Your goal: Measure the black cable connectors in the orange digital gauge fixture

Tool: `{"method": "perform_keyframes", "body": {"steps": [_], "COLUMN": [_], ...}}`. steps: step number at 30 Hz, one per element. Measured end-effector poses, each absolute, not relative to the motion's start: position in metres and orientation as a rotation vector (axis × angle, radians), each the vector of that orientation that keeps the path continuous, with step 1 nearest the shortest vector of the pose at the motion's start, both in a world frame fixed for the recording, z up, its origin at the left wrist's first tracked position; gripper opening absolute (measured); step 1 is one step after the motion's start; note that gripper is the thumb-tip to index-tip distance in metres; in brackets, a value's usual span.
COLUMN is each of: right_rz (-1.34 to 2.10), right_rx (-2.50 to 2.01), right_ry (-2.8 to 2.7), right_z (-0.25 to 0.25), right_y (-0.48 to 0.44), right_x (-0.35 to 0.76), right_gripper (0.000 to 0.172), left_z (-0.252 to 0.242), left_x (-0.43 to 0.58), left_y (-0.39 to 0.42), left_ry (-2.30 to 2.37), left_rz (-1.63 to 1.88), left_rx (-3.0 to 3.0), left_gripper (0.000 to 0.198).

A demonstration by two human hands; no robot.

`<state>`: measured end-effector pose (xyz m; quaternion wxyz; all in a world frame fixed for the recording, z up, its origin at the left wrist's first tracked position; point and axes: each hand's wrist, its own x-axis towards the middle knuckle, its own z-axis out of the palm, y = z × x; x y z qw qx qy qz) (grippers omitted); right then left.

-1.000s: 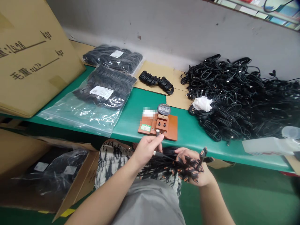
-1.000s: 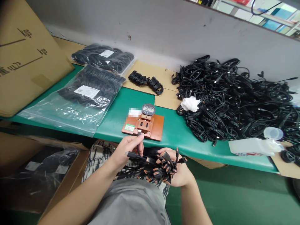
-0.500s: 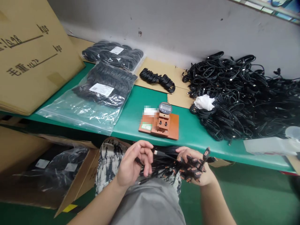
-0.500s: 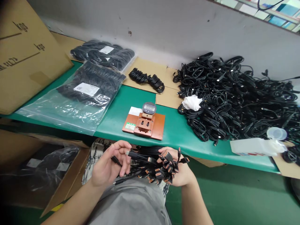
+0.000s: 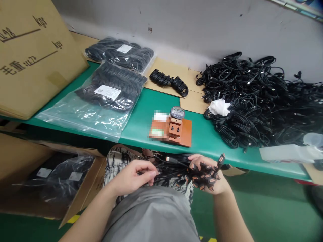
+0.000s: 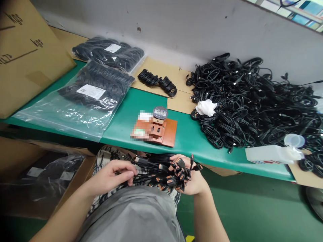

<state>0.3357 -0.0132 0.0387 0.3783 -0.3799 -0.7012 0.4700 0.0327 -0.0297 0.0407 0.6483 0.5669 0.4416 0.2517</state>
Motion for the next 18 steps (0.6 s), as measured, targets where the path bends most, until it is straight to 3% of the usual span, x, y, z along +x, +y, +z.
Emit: {"method": "perform_keyframes", "body": {"steps": [6, 13, 18], "right_rz": [1.119, 1.154, 1.143], "right_rx": [-0.929, -0.928, -0.954], "right_ry": [-1.881, -1.883, -1.894], "right_z": [0.039, 0.038, 0.037], "right_y": [-0.012, -0.012, -0.012], "right_x": [0.335, 0.336, 0.336], "right_gripper": [0.019, 0.022, 0.024], "left_z": [0.046, 0.046, 0.044], "left_x": [0.008, 0.002, 0.006], "left_y": [-0.038, -0.045, -0.048], "left_ry": [0.936, 1.15, 1.153], "left_rz": [0.582, 0.239, 0.217], "left_rx": [1.574, 1.881, 1.968], "left_gripper": [0.017, 0.019, 0.013]}}
